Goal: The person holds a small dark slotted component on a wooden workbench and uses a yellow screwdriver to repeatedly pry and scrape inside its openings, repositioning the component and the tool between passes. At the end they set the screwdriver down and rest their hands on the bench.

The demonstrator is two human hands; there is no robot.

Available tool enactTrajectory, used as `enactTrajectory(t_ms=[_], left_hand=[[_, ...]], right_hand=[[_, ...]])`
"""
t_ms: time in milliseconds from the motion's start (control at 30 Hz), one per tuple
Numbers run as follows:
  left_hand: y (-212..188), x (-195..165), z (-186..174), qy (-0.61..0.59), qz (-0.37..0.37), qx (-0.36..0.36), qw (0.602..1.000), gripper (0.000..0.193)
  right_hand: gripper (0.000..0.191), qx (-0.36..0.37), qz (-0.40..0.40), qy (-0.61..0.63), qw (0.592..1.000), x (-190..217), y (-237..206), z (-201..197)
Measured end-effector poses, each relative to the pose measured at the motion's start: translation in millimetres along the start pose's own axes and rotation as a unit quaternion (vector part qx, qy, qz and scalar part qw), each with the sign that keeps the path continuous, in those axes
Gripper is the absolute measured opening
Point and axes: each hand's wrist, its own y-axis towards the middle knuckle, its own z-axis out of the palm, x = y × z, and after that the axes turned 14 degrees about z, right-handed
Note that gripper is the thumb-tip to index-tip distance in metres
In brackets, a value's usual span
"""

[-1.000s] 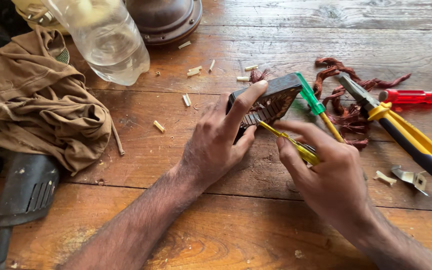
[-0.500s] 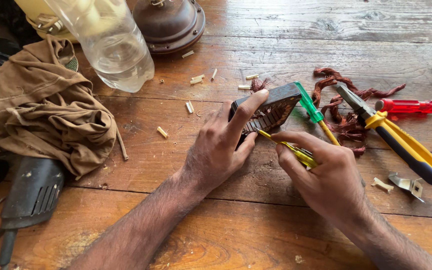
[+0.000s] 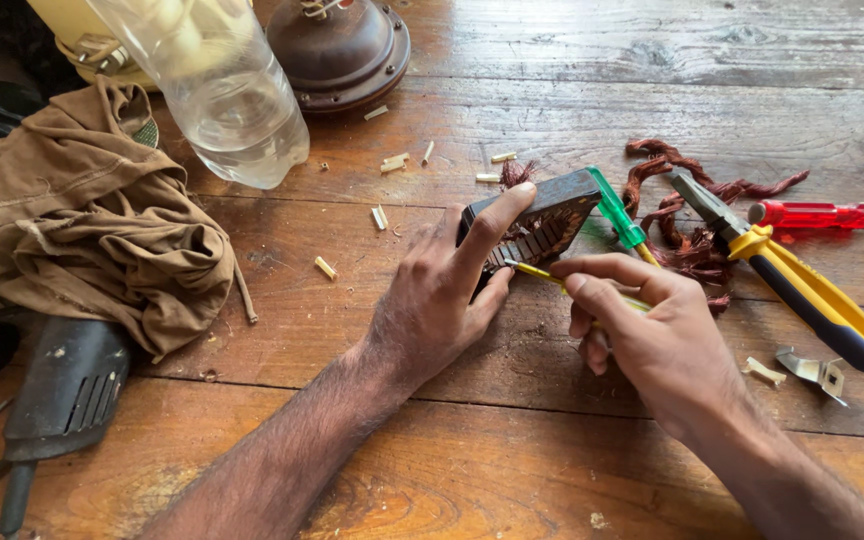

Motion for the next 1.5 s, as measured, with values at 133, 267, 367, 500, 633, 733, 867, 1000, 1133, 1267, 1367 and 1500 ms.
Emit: enactTrajectory(t_ms=[133, 267, 367, 500, 633, 733, 867, 1000, 1133, 1267, 1367, 1500], left_hand=[[-0.1, -0.1, 2.0, -0.004, -0.003, 0.003, 1.0, 0.089], [-0.8, -0.2, 2.7, -0.007, -0.002, 0.004, 1.0, 0.089], [-1.2, -0.2, 2.4, 0.0, 0.0, 0.005, 1.0, 0.09], [-1.8, -0.4, 2.7, 0.017, -0.001, 0.014, 1.0, 0.092], [1.6, 6.1, 2.7, -0.084, -0.028, -0.031, 0.996, 0.098], [0.8, 9.2, -1.1, -0.162, -0.072, -0.068, 0.982, 0.102], [0.9, 10.3, -6.7, -0.142, -0.064, 0.001, 0.988, 0.106], [5.6, 9.6, -7.8, -0.203, -0.124, 0.062, 0.969, 0.101], [7.8, 7.1, -8.0, -0.188, -0.108, 0.059, 0.974, 0.101], [9.8, 7.7, -9.3, -0.193, -0.112, 0.068, 0.972, 0.101], [10.5, 8.0, -9.5, -0.194, -0.125, 0.076, 0.97, 0.101], [8.5, 7.2, -8.7, -0.184, -0.103, 0.066, 0.975, 0.1]], right_hand=[[0.029, 0.004, 0.037, 0.055, 0.998, -1.4, 5.4, -2.2], [0.031, 0.007, 0.056, 0.093, 0.994, -0.1, 4.6, -4.0], [0.031, 0.006, 0.004, 0.054, 0.999, 3.5, 1.1, -4.0], [0.033, -0.049, -0.046, -0.114, 0.991, 6.2, -7.6, -2.8], [0.032, -0.052, -0.037, -0.158, 0.985, 6.8, -7.5, 0.7], [0.032, -0.05, -0.03, -0.145, 0.988, 5.8, -6.5, -1.0], [0.031, -0.037, -0.025, -0.115, 0.992, 4.0, -4.5, -4.2], [0.03, -0.041, -0.022, -0.112, 0.993, 3.2, -5.6, -7.0], [0.03, -0.046, -0.027, -0.122, 0.991, 5.4, -6.9, -6.9], [0.031, -0.044, -0.02, -0.11, 0.993, 9.7, -10.1, -8.3], [0.031, -0.044, -0.013, -0.109, 0.993, 11.1, -10.2, -9.0], [0.03, -0.03, -0.018, -0.104, 0.994, 7.7, -6.4, -9.1]])
